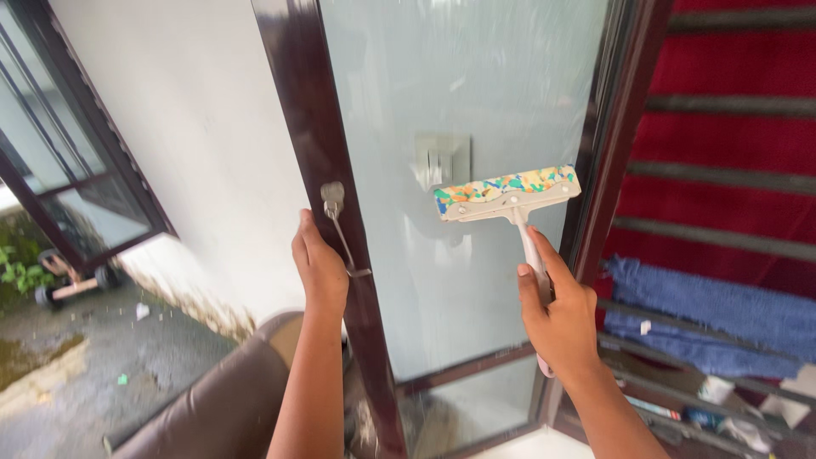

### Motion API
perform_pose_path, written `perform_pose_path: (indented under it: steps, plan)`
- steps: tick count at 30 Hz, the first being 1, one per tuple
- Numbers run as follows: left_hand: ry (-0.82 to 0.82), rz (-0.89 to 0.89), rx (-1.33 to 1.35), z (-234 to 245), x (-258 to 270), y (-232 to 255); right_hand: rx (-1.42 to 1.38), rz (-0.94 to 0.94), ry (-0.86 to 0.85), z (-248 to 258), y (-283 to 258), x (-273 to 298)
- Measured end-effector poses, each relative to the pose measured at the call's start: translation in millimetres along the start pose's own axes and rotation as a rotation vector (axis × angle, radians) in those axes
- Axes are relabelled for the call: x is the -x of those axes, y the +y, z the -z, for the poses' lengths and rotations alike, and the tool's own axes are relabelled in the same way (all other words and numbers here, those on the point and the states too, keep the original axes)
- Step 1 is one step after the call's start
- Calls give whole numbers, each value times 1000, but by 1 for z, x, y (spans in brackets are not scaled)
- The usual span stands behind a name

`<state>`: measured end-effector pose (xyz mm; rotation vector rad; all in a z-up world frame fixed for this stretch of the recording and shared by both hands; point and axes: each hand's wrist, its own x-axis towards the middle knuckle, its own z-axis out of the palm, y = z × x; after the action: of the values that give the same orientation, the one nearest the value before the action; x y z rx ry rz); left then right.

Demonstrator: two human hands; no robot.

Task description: The person cleans a glass window by spraying it with a spray bottle and wiping the liquid off using a squeegee.

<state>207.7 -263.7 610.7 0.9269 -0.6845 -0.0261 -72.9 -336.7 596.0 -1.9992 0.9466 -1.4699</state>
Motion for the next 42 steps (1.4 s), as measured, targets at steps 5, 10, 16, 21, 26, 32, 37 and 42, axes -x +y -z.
perform_pose_path:
  steps: [5, 10, 16, 21, 26, 32, 37, 42]
  plan:
    - [-39, 1, -308, -27, -45, 74, -22, 81, 48, 18, -55, -53]
    - [-40, -76, -543, -64, -108, 132, -74, 151, 78, 42, -111, -114]
    - [74, -300, -642, -94, -160, 159, -47, 380, 119, 64, -158, -193]
    - [70, -99, -768, -97, -149, 166, 87, 479, 166, 84, -199, -260]
    - [81, -98, -696, -97, -148, 163, 127, 370, 117, 105, -251, -314]
    - [69, -87, -750, -94, -165, 155, 122, 292, 26, 111, -287, -334]
    - [54, -70, -837, -97, -186, 178, 193, 229, 2, 115, -287, -345]
    - [147, -166, -942, -147, -224, 249, 204, 272, 17, 109, -282, -344]
